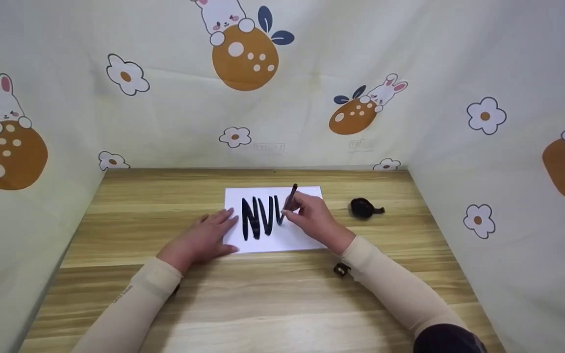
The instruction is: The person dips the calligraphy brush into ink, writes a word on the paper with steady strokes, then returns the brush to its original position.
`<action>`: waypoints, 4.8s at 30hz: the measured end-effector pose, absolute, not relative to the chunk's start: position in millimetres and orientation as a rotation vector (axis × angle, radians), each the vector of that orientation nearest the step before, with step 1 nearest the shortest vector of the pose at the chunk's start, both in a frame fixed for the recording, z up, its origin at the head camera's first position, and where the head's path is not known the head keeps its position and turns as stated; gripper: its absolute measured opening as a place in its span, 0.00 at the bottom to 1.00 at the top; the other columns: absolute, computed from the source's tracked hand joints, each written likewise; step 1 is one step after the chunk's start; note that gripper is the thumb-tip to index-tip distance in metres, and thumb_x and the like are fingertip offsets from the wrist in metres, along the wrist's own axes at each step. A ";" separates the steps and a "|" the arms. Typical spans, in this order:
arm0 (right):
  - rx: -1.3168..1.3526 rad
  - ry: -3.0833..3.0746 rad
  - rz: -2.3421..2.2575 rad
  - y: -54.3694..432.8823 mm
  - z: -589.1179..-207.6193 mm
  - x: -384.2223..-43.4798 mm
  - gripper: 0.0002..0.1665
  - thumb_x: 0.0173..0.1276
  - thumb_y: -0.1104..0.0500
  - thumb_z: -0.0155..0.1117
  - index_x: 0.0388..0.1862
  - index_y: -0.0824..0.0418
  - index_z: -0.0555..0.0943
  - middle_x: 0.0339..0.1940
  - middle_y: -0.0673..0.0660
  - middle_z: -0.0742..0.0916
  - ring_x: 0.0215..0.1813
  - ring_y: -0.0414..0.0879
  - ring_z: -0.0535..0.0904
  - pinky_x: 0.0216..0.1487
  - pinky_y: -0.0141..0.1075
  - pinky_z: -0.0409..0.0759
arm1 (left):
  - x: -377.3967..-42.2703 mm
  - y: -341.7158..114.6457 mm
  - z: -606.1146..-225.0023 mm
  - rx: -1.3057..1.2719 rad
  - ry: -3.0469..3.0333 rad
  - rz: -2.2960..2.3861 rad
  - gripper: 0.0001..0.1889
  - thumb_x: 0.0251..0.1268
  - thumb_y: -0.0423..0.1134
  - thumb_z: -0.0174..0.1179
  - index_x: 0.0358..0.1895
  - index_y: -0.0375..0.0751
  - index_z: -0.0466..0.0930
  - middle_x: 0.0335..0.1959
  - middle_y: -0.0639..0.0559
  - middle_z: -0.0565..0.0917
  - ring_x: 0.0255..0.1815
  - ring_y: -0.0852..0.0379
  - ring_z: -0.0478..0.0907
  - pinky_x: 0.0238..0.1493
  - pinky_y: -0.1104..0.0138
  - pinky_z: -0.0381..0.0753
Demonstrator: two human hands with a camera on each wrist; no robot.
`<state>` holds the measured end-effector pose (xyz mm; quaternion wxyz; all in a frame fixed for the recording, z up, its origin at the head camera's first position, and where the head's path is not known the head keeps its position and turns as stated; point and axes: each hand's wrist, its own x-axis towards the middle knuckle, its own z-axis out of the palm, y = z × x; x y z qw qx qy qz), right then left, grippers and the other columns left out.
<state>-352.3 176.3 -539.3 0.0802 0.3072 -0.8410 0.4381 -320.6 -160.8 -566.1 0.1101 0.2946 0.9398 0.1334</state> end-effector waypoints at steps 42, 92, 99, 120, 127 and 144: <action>1.009 -2.555 1.329 179.4 -532.3 -333.1 0.06 0.73 0.65 0.78 0.40 0.60 0.86 0.35 0.49 0.93 0.39 0.40 0.89 0.35 0.34 0.84 | -320.4 -160.4 -566.5 0.843 2.749 0.414 0.46 0.81 0.61 0.65 0.88 0.35 0.61 0.90 0.34 0.55 0.90 0.33 0.52 0.84 0.30 0.53; 0.600 -2.480 1.339 193.3 -517.1 -373.2 0.04 0.76 0.63 0.75 0.45 0.62 0.87 0.40 0.53 0.94 0.44 0.46 0.91 0.40 0.34 0.85 | -320.7 -161.0 -567.2 0.896 2.771 0.398 0.46 0.80 0.61 0.65 0.87 0.33 0.62 0.89 0.33 0.58 0.89 0.33 0.56 0.81 0.29 0.58; 0.591 -2.477 1.350 190.3 -519.1 -374.9 0.04 0.76 0.64 0.75 0.45 0.60 0.86 0.40 0.52 0.94 0.44 0.46 0.91 0.40 0.34 0.84 | -319.4 -161.7 -566.5 0.890 2.767 0.389 0.46 0.80 0.61 0.65 0.87 0.33 0.62 0.89 0.33 0.57 0.89 0.33 0.55 0.82 0.30 0.57; 0.592 -2.491 1.324 185.2 -524.1 -381.3 0.03 0.76 0.64 0.75 0.45 0.61 0.88 0.41 0.54 0.95 0.46 0.48 0.92 0.43 0.37 0.87 | -319.4 -161.2 -565.0 0.896 2.769 0.402 0.45 0.80 0.60 0.65 0.86 0.32 0.63 0.89 0.32 0.58 0.89 0.33 0.56 0.82 0.29 0.58; 0.626 -2.477 1.294 182.6 -527.4 -384.1 0.05 0.76 0.64 0.75 0.46 0.64 0.88 0.41 0.56 0.95 0.45 0.49 0.93 0.41 0.34 0.86 | -319.1 -159.6 -564.0 0.895 2.773 0.380 0.45 0.80 0.60 0.65 0.86 0.32 0.63 0.89 0.32 0.59 0.88 0.33 0.57 0.81 0.29 0.59; 0.664 -2.519 1.245 182.4 -537.4 -383.6 0.04 0.76 0.64 0.76 0.44 0.60 0.87 0.41 0.54 0.94 0.46 0.48 0.92 0.42 0.38 0.87 | -320.0 -160.6 -567.0 0.889 2.774 0.399 0.46 0.80 0.60 0.65 0.86 0.33 0.63 0.89 0.33 0.58 0.89 0.33 0.56 0.82 0.29 0.58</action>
